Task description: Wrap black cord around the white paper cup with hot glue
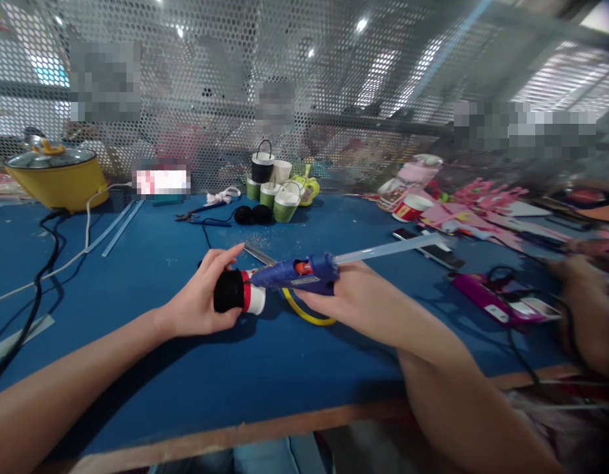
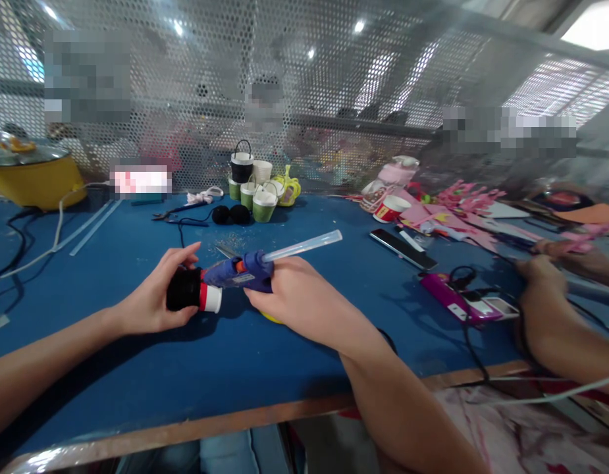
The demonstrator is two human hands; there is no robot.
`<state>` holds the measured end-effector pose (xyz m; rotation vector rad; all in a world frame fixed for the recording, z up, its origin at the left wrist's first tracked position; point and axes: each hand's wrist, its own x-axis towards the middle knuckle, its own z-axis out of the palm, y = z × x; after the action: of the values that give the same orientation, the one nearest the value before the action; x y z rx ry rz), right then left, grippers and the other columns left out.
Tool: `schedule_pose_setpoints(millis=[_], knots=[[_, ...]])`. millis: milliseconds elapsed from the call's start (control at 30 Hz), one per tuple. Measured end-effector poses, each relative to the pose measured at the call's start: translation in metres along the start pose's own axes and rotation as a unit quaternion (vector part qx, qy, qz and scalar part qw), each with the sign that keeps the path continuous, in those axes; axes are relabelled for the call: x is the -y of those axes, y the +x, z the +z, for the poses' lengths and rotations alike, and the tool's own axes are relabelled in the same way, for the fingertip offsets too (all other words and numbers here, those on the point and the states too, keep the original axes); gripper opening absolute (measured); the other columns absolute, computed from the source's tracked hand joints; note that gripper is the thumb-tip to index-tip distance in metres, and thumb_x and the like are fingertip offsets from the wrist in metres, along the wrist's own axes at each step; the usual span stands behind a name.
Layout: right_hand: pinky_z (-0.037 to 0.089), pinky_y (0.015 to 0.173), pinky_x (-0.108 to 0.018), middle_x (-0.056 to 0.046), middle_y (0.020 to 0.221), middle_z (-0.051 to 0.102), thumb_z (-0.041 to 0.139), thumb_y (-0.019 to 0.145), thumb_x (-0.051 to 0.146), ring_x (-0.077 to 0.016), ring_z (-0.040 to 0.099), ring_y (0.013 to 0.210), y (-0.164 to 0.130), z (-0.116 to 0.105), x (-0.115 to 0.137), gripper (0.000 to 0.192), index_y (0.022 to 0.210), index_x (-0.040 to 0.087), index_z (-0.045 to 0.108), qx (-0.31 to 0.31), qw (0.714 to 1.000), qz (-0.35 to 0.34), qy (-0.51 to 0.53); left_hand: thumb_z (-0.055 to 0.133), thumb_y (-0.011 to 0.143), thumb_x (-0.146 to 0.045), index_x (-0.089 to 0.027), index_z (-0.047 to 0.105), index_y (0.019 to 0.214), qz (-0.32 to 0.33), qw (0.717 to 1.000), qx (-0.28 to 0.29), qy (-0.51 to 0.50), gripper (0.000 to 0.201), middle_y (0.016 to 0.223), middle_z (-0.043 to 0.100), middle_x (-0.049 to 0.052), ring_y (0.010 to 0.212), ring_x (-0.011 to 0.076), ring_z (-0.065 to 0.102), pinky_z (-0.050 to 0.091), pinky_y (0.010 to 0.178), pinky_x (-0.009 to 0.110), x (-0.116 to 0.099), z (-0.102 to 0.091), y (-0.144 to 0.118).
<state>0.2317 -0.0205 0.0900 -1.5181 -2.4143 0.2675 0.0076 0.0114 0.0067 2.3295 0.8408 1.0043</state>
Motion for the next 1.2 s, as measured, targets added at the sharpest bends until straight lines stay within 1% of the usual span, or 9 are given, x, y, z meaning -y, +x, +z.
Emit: schedule_pose_setpoints(millis=[100, 233, 467, 567, 733, 833, 967, 1200], knots=[[0.038, 0.057, -0.025, 0.002, 0.062, 0.061, 0.049, 0.077, 0.025, -0.0136, 0.054, 0.057, -0.0018, 0.0009, -0.0007, 0.016, 0.066, 0.018, 0.057, 0.008, 1.000, -0.012, 0.001, 0.059, 0.062, -0.010, -0.026, 0.017, 0.135, -0.011, 1.000, -0.004, -0.011, 0.086, 0.108, 0.035, 0.008, 0.100, 0.0236, 0.042, 0.038, 0.093, 0.047, 0.0007, -0.0001, 0.0004], [0.037, 0.057, -0.025, 0.002, 0.062, 0.061, 0.050, 0.076, 0.024, -0.0134, 0.054, 0.056, -0.0035, 0.0019, -0.0002, 0.015, 0.066, 0.018, 0.058, 0.010, 1.000, 0.000, 0.001, 0.058, 0.063, -0.011, -0.025, 0.016, 0.135, -0.020, 1.000, -0.005, -0.016, 0.084, 0.109, 0.035, 0.008, 0.102, 0.0234, 0.042, 0.038, 0.094, 0.046, 0.0019, -0.0004, 0.0004], [0.037, 0.057, -0.026, 0.000, 0.067, 0.063, 0.051, 0.076, 0.027, -0.0153, 0.054, 0.059, -0.0050, 0.0019, 0.0002, 0.015, 0.077, 0.019, 0.063, 0.029, 1.000, 0.004, 0.007, 0.059, 0.064, -0.014, -0.023, 0.018, 0.134, -0.042, 0.999, -0.017, -0.020, 0.081, 0.110, 0.037, 0.009, 0.103, 0.0240, 0.041, 0.037, 0.094, 0.046, 0.0039, 0.0002, 0.0007], [0.037, 0.056, -0.026, 0.000, 0.065, 0.063, 0.050, 0.076, 0.028, -0.0155, 0.054, 0.058, -0.0052, 0.0022, -0.0010, 0.016, 0.075, 0.019, 0.063, 0.032, 0.999, 0.002, 0.000, 0.059, 0.064, -0.014, -0.023, 0.018, 0.134, -0.045, 0.999, -0.020, -0.018, 0.082, 0.109, 0.038, 0.008, 0.103, 0.0237, 0.041, 0.037, 0.094, 0.046, 0.0049, 0.0008, 0.0008], [0.034, 0.054, -0.026, 0.001, 0.060, 0.060, 0.050, 0.076, 0.028, -0.0150, 0.052, 0.055, -0.0049, 0.0029, -0.0010, 0.016, 0.066, 0.019, 0.059, 0.031, 0.999, 0.004, -0.018, 0.060, 0.064, -0.015, -0.024, 0.019, 0.134, -0.050, 0.998, -0.021, -0.022, 0.082, 0.109, 0.038, 0.008, 0.103, 0.0238, 0.041, 0.036, 0.093, 0.046, 0.0059, 0.0012, 0.0007], [0.034, 0.053, -0.026, 0.001, 0.059, 0.059, 0.049, 0.076, 0.027, -0.0145, 0.052, 0.054, -0.0041, 0.0028, -0.0007, 0.016, 0.065, 0.019, 0.057, 0.039, 0.999, 0.005, -0.020, 0.060, 0.065, -0.016, -0.024, 0.019, 0.135, -0.056, 0.998, -0.023, -0.024, 0.082, 0.108, 0.038, 0.008, 0.103, 0.0237, 0.041, 0.037, 0.093, 0.046, 0.0058, 0.0012, 0.0008], [0.034, 0.053, -0.026, 0.001, 0.057, 0.058, 0.050, 0.076, 0.027, -0.0140, 0.051, 0.053, -0.0035, 0.0026, 0.0001, 0.016, 0.063, 0.019, 0.056, 0.023, 1.000, 0.003, -0.017, 0.059, 0.065, -0.017, -0.024, 0.019, 0.135, -0.066, 0.997, -0.025, -0.030, 0.081, 0.108, 0.038, 0.008, 0.104, 0.0236, 0.041, 0.037, 0.093, 0.046, 0.0058, 0.0014, 0.0010], [0.035, 0.052, -0.026, 0.001, 0.058, 0.059, 0.052, 0.074, 0.029, -0.0137, 0.050, 0.053, -0.0044, 0.0036, -0.0007, 0.015, 0.066, 0.019, 0.059, 0.010, 1.000, 0.002, 0.010, 0.059, 0.065, -0.019, -0.021, 0.019, 0.134, -0.078, 0.996, -0.025, -0.038, 0.081, 0.108, 0.038, 0.008, 0.102, 0.0232, 0.041, 0.037, 0.092, 0.046, 0.0065, 0.0015, 0.0013]])
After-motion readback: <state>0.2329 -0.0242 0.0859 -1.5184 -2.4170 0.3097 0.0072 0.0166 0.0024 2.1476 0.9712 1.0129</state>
